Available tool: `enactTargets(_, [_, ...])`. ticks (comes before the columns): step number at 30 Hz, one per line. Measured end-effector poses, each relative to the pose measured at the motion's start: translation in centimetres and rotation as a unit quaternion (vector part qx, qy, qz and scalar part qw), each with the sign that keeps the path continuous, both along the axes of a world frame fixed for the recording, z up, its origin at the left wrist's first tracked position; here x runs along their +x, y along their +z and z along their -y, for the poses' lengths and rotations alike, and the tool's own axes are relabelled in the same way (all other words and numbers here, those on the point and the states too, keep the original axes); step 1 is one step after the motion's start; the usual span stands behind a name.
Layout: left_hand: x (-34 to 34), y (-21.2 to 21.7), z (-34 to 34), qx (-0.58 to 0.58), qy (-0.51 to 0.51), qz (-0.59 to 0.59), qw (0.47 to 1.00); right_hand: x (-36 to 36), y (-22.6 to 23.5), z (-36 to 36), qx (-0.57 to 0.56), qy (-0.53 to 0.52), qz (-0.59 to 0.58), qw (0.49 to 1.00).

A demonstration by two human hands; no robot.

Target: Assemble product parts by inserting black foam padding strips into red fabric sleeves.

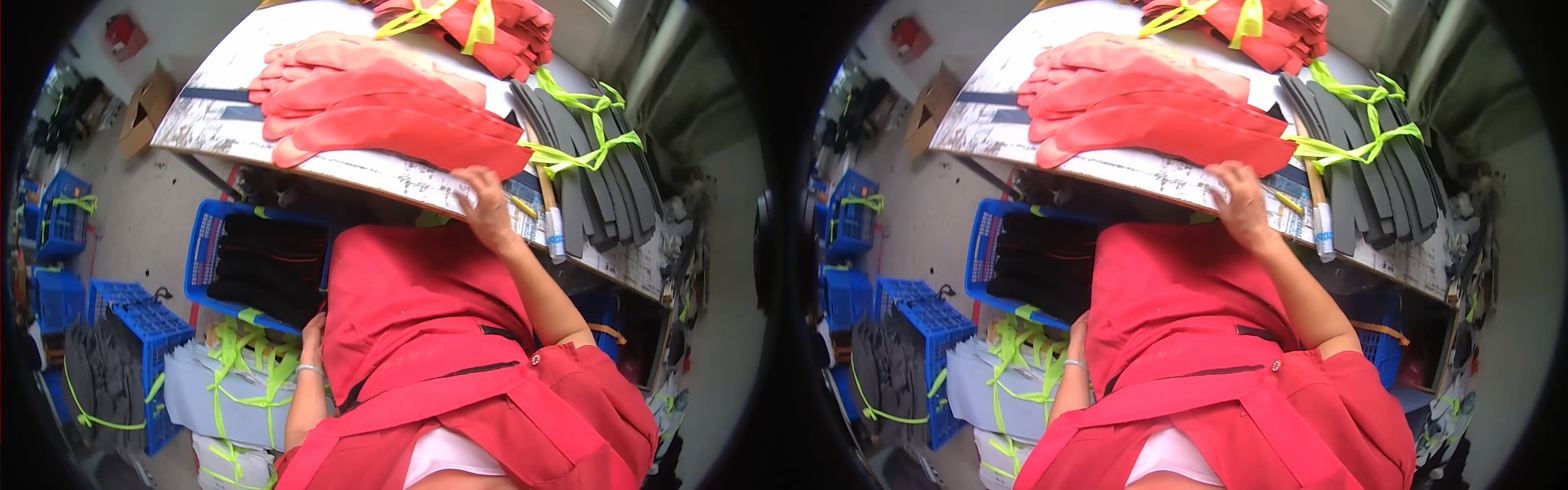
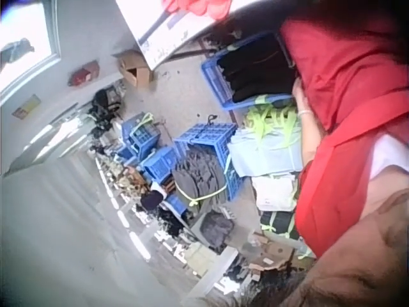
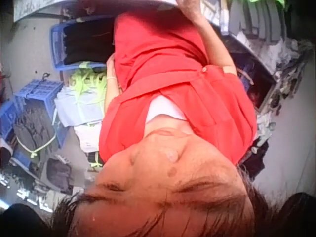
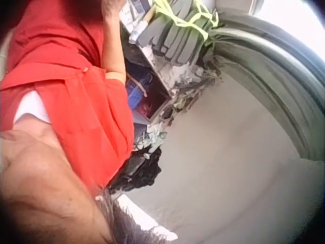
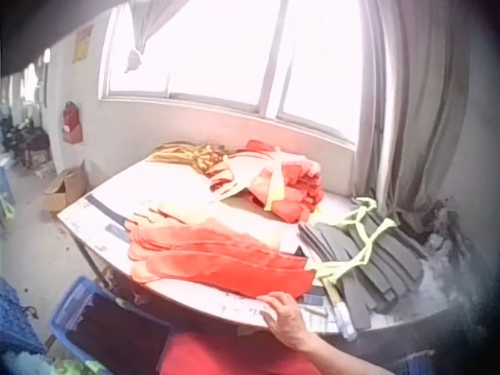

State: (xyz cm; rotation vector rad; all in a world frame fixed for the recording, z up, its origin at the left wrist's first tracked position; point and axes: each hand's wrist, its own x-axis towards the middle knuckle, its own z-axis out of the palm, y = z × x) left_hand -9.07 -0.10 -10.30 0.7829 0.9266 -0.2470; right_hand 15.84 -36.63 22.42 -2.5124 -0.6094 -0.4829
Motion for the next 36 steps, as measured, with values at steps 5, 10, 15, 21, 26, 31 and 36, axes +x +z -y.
enactTargets(5, [7.7, 9.5, -0.9, 0.085, 0.019, 0.066, 0.994, 6.3, 1.2, 6.9, -0.116, -0.168, 0.080, 0.976])
enactTargets(10, [16.1, 20.4, 6.6, 0.065, -0.072, 0.268, 0.958, 6.4, 3.3, 5.0, -0.110, -0.083, -0.038, 0.990])
enactTargets(15, [23.4, 26.6, 13.7, -0.216, -0.197, 0.374, 0.880, 0.4, 4.8, 5.4, 0.126, 0.013, -0.258, 0.958])
enactTargets(21, [30.7, 23.1, 6.3, -0.074, -0.008, 0.371, 0.926, -7.0, 3.0, 14.0, 0.163, -0.046, -0.470, 0.866])
enactTargets(26, [30.5, 24.5, 8.2, -0.037, -0.038, 0.386, 0.921, -10.4, 5.2, 19.1, -0.139, -0.297, -0.059, 0.943])
enactTargets(31, [30.1, 24.5, 8.1, -0.019, -0.054, 0.396, 0.916, -10.9, 3.5, 23.9, 0.086, -0.284, -0.203, 0.933])
enactTargets(36, [30.5, 23.6, 7.8, -0.049, -0.026, 0.389, 0.920, -12.3, 9.7, 23.7, 0.743, -0.129, -0.100, 0.649])
